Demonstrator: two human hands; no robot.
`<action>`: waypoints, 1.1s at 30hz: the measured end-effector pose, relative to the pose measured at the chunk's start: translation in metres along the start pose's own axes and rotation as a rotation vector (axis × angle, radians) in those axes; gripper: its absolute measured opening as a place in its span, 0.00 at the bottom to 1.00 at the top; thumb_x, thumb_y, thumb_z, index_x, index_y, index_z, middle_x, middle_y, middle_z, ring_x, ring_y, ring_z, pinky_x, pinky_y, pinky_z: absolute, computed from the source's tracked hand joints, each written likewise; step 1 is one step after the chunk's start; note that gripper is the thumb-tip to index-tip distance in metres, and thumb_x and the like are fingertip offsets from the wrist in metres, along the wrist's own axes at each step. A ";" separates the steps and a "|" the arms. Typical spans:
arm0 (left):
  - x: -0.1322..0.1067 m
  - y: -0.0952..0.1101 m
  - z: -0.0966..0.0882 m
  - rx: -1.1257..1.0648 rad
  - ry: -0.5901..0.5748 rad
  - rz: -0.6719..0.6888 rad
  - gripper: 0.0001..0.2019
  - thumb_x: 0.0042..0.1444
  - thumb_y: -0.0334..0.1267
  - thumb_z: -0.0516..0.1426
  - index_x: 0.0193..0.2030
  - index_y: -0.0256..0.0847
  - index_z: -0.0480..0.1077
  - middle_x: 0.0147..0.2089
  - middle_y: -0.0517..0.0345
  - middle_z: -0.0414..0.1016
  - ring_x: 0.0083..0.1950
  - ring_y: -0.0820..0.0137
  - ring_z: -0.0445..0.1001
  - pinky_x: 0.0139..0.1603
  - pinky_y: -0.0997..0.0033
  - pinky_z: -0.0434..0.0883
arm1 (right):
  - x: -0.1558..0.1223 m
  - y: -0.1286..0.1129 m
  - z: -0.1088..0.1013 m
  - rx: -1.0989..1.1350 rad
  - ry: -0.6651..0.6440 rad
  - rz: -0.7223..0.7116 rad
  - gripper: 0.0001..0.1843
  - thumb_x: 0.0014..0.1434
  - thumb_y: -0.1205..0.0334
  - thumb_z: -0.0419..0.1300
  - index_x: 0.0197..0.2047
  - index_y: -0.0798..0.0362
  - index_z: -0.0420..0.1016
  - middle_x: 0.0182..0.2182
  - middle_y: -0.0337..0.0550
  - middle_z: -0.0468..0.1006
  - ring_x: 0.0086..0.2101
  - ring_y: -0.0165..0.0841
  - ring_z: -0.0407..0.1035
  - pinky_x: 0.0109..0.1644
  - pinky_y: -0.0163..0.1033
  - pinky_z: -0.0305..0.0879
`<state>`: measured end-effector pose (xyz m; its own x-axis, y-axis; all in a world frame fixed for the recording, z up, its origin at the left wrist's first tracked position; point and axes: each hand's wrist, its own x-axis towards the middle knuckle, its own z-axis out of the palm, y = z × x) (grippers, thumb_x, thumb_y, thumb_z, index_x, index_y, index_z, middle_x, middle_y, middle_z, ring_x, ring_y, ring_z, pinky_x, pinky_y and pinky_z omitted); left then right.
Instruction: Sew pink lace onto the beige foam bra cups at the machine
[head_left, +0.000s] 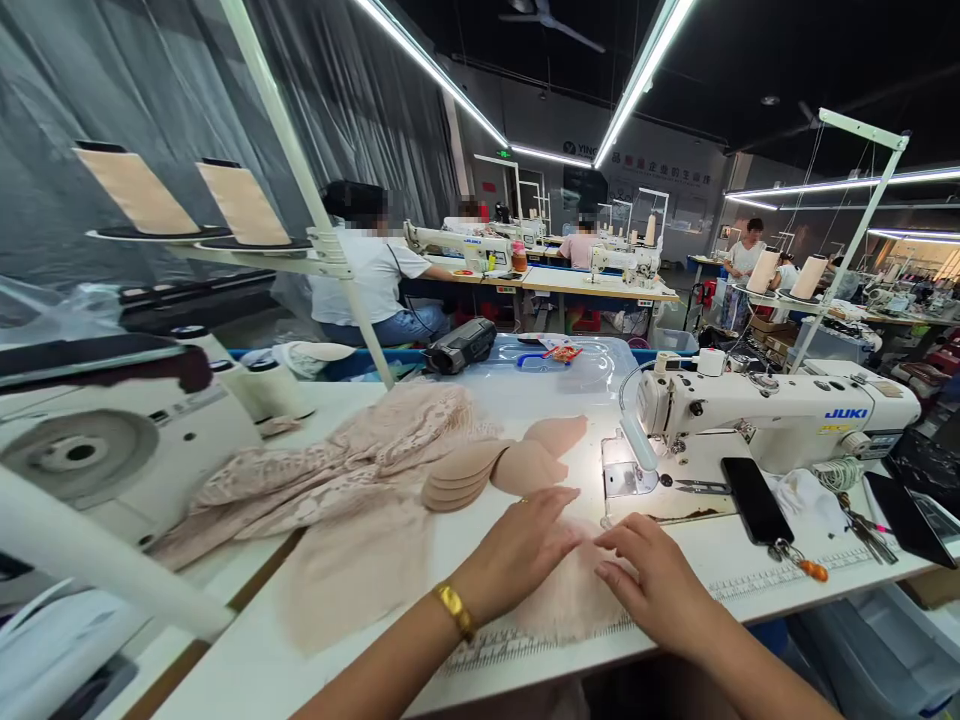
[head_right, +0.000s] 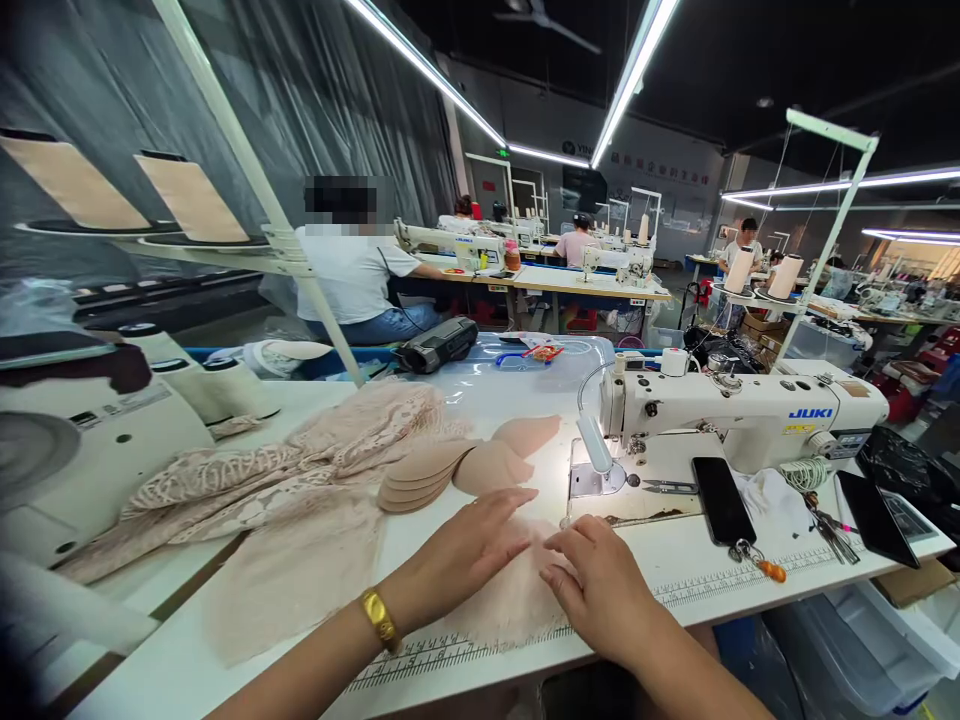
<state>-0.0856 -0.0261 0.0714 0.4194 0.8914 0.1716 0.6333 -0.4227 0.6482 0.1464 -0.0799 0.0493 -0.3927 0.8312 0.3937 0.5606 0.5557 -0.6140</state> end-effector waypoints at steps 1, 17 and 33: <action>0.006 0.004 0.004 -0.017 -0.031 -0.002 0.17 0.53 0.47 0.62 0.48 0.43 0.76 0.56 0.44 0.80 0.61 0.46 0.73 0.64 0.50 0.65 | -0.004 0.001 0.001 0.009 -0.008 0.012 0.11 0.69 0.65 0.60 0.53 0.48 0.76 0.45 0.46 0.77 0.46 0.40 0.73 0.49 0.44 0.72; -0.024 0.042 0.002 -1.275 -0.004 -0.480 0.19 0.44 0.44 0.74 0.39 0.41 0.76 0.37 0.56 0.80 0.39 0.64 0.79 0.41 0.69 0.76 | -0.004 0.007 0.014 0.900 0.171 0.412 0.27 0.59 0.34 0.67 0.37 0.50 0.69 0.29 0.35 0.68 0.32 0.32 0.62 0.37 0.35 0.61; -0.057 0.052 0.047 -0.780 0.194 -0.235 0.26 0.57 0.64 0.63 0.43 0.39 0.74 0.39 0.51 0.82 0.39 0.60 0.80 0.41 0.63 0.77 | -0.007 -0.001 0.009 0.826 0.268 0.336 0.22 0.62 0.39 0.64 0.34 0.51 0.72 0.31 0.39 0.75 0.33 0.32 0.65 0.39 0.37 0.60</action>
<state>-0.0456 -0.1063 0.0607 0.1682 0.9847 0.0459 0.0289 -0.0515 0.9983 0.1423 -0.0862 0.0412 -0.0651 0.9799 0.1888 -0.1228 0.1799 -0.9760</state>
